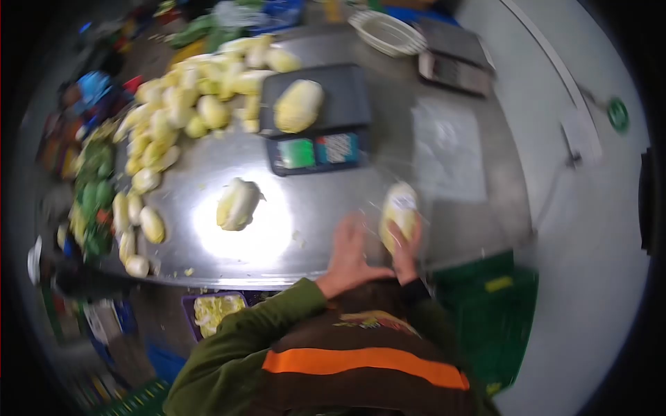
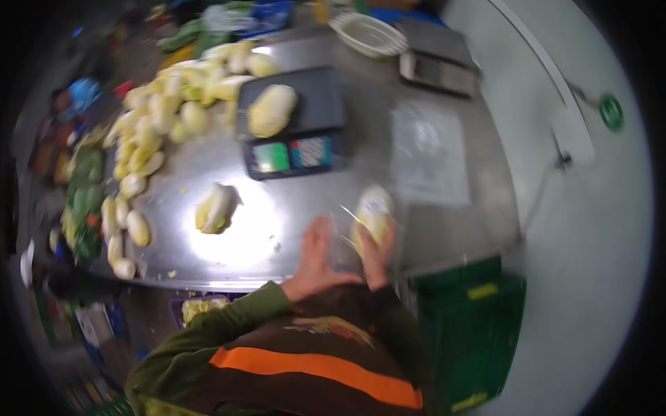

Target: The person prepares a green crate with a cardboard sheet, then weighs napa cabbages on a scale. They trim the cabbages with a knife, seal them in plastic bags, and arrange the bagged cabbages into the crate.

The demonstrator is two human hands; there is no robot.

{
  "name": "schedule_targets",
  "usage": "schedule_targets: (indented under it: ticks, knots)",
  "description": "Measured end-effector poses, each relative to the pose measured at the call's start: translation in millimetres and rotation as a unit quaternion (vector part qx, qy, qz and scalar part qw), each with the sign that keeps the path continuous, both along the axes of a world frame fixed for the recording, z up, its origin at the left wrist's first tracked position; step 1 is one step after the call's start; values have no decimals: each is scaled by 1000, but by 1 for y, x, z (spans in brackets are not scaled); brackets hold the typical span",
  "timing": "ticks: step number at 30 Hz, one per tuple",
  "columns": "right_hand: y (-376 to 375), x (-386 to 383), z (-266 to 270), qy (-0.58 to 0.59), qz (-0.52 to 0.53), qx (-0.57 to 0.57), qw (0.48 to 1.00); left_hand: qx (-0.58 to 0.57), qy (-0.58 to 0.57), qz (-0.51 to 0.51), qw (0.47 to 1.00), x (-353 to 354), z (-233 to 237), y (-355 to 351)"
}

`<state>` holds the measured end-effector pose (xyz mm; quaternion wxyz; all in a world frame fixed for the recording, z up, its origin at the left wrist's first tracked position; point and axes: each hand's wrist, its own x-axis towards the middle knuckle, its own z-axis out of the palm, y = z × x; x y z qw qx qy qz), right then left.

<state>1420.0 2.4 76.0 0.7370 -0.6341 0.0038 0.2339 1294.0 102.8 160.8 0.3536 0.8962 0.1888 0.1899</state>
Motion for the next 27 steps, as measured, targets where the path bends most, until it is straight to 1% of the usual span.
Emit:
schedule_targets:
  ticks: [1, 2, 4, 5, 6, 8, 9, 10, 11, 12, 13, 14, 15, 16, 17, 19, 20, 21, 22, 23, 24, 25, 26, 27]
  knots:
    - [5, -7, -2, -15, -8, -7, 1000, -5, 26, 56, 998, -10, -17, -7]
    - [12, -14, 5, -3, -9, 10, 1000, -19, 29, 27, 999, -18, -28, -13]
    - [19, -24, -16, -28, 1, -23, 999, -100, 133, 73, 983, -26, -45, -12]
    - [22, -29, -25, -45, 3, -61, 997, -106, 131, 65, 984, -31, -55, -9]
    - [24, -35, -30, -38, 8, -61, 997, -106, 136, 74, 982, -36, -66, -5]
    - [31, -48, -29, -31, 16, -62, 997, -107, 140, 84, 981, -42, -66, 2]
    - [35, -54, -24, -1, 18, -39, 999, -188, 181, 134, 956, -40, -53, 9]
    - [36, -58, -25, 30, 21, -13, 999, -266, 220, 182, 921, -41, -46, 15]
    - [39, -62, -27, 31, 23, -14, 999, -267, 221, 184, 920, -49, -57, 21]
    - [41, -65, -40, -30, 46, -48, 997, -227, 212, 174, 934, -56, -76, 29]
    - [47, -66, -44, -92, 70, -79, 990, -186, 203, 165, 947, -60, -80, 35]
    - [53, -69, -49, -90, 74, -77, 990, -161, 126, 186, 961, -65, -83, 33]
    - [61, -70, -49, -155, 97, -105, 978, -160, 128, 192, 960, -73, -89, 34]
    - [72, -70, -47, -220, 119, -131, 959, -122, 81, 126, 981, -79, -98, 35]
    - [82, -71, -45, -218, 123, -128, 960, -82, 34, 58, 994, -87, -105, 36]
    - [100, -71, -34, -197, 107, -77, 972, -95, 39, 64, 993, -106, -106, 31]
    - [103, -65, -30, -249, 135, -137, 949, -109, 40, 65, 991, -114, -106, 29]
    - [102, -64, -29, -248, 131, -139, 950, -122, 42, 61, 990, -119, -100, 31]
    - [100, -63, -28, -262, 101, -162, 946, -136, 2, 87, 987, -124, -94, 35]
    - [96, -60, -26, -277, 68, -187, 940, -137, 2, 78, 987, -123, -90, 39]
    - [88, -55, -25, -229, 53, -119, 965, -117, 21, 118, 986, -118, -86, 44]
    - [79, -50, -25, -230, 43, -125, 964, -100, 42, 157, 982, -114, -84, 46]
    - [70, -44, -25, -254, 25, -155, 954, -139, 74, 150, 976, -108, -83, 43]
    - [57, -38, -27, -276, 10, -186, 943, -146, 77, 141, 976, -103, -86, 39]
